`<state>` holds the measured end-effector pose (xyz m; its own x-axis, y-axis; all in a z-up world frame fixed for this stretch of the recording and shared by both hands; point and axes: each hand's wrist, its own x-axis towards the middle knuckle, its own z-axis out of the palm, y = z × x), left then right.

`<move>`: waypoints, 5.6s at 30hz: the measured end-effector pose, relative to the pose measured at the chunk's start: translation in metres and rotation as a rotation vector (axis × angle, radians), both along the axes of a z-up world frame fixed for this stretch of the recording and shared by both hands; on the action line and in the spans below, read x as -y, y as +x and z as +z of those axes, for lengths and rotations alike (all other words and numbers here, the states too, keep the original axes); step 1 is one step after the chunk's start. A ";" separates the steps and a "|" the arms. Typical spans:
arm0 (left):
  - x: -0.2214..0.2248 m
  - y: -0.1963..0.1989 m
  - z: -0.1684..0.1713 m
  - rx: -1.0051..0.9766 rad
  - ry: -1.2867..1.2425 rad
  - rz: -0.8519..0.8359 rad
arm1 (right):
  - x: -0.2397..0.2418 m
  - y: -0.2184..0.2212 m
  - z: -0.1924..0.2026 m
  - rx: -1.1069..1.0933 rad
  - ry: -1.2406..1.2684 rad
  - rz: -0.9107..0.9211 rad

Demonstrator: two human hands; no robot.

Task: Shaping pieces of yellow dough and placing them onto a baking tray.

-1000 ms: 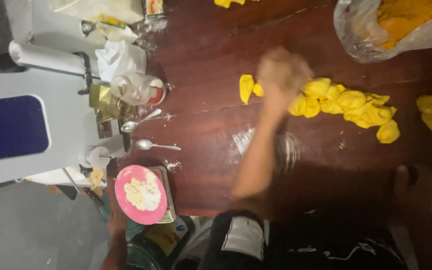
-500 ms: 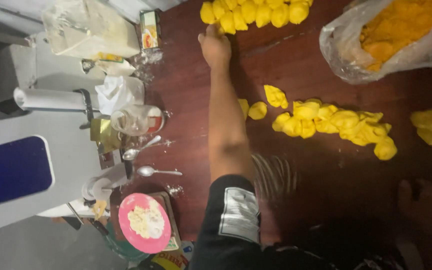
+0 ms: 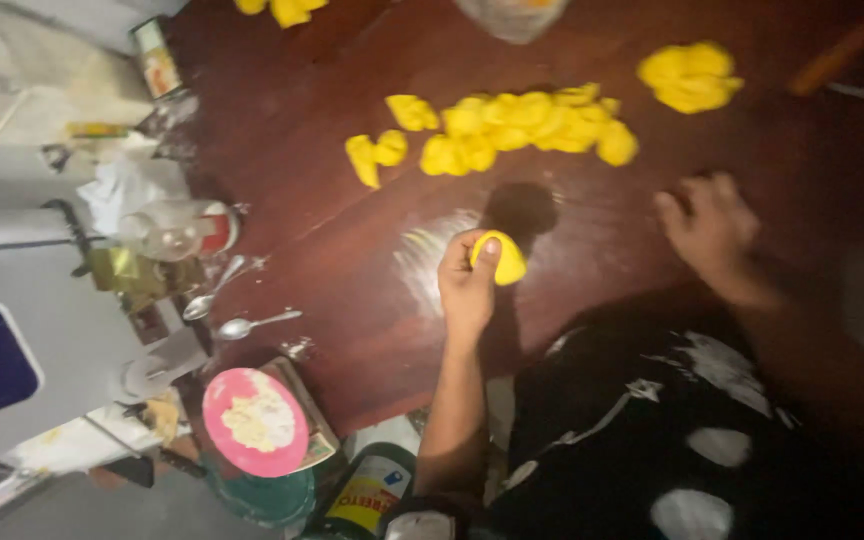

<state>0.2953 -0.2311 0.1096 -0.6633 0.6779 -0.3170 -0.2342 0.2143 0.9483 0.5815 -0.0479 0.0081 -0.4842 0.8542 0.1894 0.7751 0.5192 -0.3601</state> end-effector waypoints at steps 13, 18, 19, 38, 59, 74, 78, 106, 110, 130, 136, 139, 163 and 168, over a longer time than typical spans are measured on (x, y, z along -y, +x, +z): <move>-0.124 0.167 0.045 0.065 0.296 0.151 | -0.061 -0.003 0.138 -0.501 -1.085 0.645; -0.164 0.234 0.061 0.449 0.428 -0.017 | -0.158 0.054 0.125 -0.414 -1.195 0.695; -0.167 0.243 0.060 0.132 0.233 -0.055 | -0.174 0.055 0.122 -0.416 -1.228 0.759; -0.119 0.310 0.036 -0.363 -0.219 0.504 | -0.312 -0.318 0.064 0.216 0.135 1.219; -0.106 0.292 -0.012 0.507 0.237 0.884 | -0.324 -0.227 0.126 -0.685 -1.268 0.744; -0.237 0.273 0.073 0.292 0.542 0.614 | -0.214 0.030 0.201 -0.710 -0.861 1.131; -0.236 0.289 0.090 -0.097 0.281 0.556 | -0.220 0.038 0.209 -0.626 -0.539 1.175; -0.124 0.235 0.106 0.286 0.361 -0.219 | -0.158 0.065 0.212 -0.667 -0.963 1.071; -0.120 0.240 0.093 -0.260 0.383 -0.307 | -0.151 0.093 0.193 -0.737 -1.025 0.999; -0.205 0.319 -0.109 -0.623 -0.289 -0.009 | -0.169 0.128 -0.027 -0.197 -0.445 0.826; -0.220 0.305 -0.111 -0.843 -0.338 -0.100 | -0.237 0.148 0.027 -0.159 -0.540 0.768; -0.237 0.307 -0.075 -0.955 -0.451 -0.079 | -0.258 0.164 0.023 -0.073 -0.303 0.707; -0.237 0.301 -0.112 -0.928 -0.415 -0.346 | -0.270 0.234 0.026 -0.664 -1.366 0.218; -0.228 0.289 -0.101 -0.888 -0.232 -0.157 | -0.250 0.241 0.043 -0.475 -1.201 0.323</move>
<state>0.5847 -0.0036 0.0081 -0.6340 0.7634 0.1239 0.6043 0.3889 0.6954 0.8226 0.2019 0.0515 -0.7925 0.4687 -0.3902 0.3508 -0.1730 -0.9203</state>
